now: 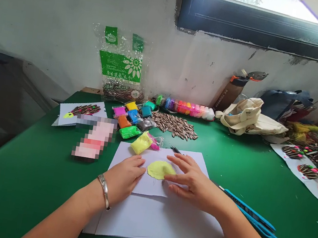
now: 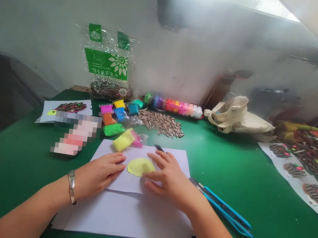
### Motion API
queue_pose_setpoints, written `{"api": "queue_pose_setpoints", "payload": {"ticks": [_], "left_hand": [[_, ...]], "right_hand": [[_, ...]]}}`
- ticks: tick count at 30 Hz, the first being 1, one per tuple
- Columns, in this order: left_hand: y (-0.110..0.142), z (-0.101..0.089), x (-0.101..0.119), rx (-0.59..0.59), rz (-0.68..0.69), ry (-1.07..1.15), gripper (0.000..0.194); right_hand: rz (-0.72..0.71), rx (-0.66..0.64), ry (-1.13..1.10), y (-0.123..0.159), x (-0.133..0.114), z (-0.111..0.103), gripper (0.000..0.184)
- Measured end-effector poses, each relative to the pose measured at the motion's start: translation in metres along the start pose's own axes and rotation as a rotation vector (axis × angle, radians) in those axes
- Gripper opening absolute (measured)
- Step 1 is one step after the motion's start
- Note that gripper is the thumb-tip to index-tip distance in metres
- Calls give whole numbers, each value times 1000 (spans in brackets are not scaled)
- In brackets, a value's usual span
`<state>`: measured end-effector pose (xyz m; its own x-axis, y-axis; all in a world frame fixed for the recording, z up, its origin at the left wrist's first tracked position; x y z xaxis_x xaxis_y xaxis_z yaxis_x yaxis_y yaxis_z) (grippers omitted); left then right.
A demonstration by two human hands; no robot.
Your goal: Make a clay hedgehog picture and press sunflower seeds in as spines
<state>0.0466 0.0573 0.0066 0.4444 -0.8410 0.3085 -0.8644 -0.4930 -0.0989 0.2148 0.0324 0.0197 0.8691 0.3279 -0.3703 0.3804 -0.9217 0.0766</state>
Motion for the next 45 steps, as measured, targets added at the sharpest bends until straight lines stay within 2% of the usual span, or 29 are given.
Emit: {"api": "queue_pose_setpoints", "payload": {"ticks": [8,14,23,33,42,45], "left_hand": [[1,0,0,5,-10,13,28],[-1,0,0,-5,-7,16,29],[0,-2,0,13,-3,10,29],[-1,-1,0,-3,-9,14,31],[0,0,-1,-10,-22,19,31],[0,0,0,2,-12,20,30]], "right_hand": [[-3,-28,66,2,-1,2,24],[9,-54,15,1,8,1,27],[31,0,56,2,11,1,24],[124,16,206,-2,6,1,34],[156,51,238,-5,8,-2,35],[143,73,232,-6,4,0,42]]}}
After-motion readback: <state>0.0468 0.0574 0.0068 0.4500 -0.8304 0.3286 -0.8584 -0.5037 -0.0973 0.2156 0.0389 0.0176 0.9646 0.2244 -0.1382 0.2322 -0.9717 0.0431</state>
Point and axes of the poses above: each hand's wrist, its own y-axis away from the middle knuckle, its own z-axis out of the palm, x = y × z, the point moved 7 cm from there along -y, towards the middle knuckle, and after that the axes turned 14 degrees about z, right-handed, at the moved point
